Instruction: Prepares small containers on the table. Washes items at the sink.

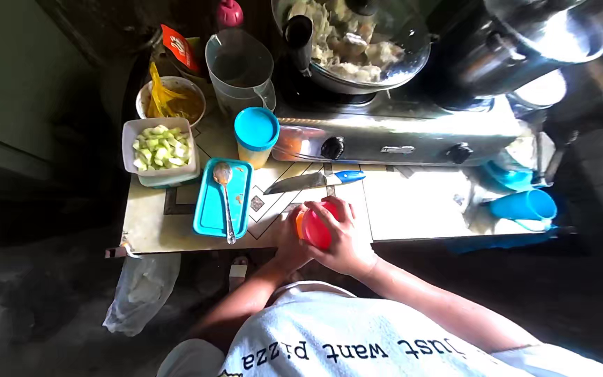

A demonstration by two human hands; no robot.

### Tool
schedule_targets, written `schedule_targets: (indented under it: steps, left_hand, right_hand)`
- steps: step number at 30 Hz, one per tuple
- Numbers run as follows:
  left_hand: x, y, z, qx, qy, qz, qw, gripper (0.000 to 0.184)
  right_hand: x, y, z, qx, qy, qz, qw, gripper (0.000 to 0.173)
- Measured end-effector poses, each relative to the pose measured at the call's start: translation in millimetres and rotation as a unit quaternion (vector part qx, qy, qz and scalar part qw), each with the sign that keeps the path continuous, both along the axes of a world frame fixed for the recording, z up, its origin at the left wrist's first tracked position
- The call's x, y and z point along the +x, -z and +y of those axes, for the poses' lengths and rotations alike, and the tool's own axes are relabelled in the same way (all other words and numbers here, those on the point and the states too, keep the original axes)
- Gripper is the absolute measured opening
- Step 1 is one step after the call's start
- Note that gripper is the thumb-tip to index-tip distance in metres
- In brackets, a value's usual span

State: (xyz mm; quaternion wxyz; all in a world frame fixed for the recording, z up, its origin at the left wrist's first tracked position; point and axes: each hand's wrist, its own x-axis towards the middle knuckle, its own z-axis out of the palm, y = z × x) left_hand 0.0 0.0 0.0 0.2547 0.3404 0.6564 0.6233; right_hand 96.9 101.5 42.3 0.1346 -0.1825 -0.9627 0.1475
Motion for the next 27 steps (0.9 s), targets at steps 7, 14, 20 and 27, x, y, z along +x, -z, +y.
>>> schedule_targets:
  steps: [7, 14, 20, 27]
  left_hand:
    - [-16, 9, 8, -0.091, 0.073, 0.048, 0.992, 0.074]
    - [-23, 17, 14, -0.043, 0.074, 0.09, 0.992, 0.069]
    - [-21, 26, 18, 0.018, 0.026, 0.143, 0.989, 0.069]
    - [-2, 59, 8, 0.058, 0.012, 0.092, 0.994, 0.102]
  right_hand:
    - [-3, 1, 20, 0.029, -0.089, -0.003, 0.996, 0.072]
    - [-4, -1, 39, 0.04, -0.2, 0.03, 0.979, 0.057]
    - [-10, -1, 57, 0.015, -0.283, 0.039, 0.958, 0.052]
    - [10, 26, 78, -0.243, -0.253, 0.134, 0.927, 0.105]
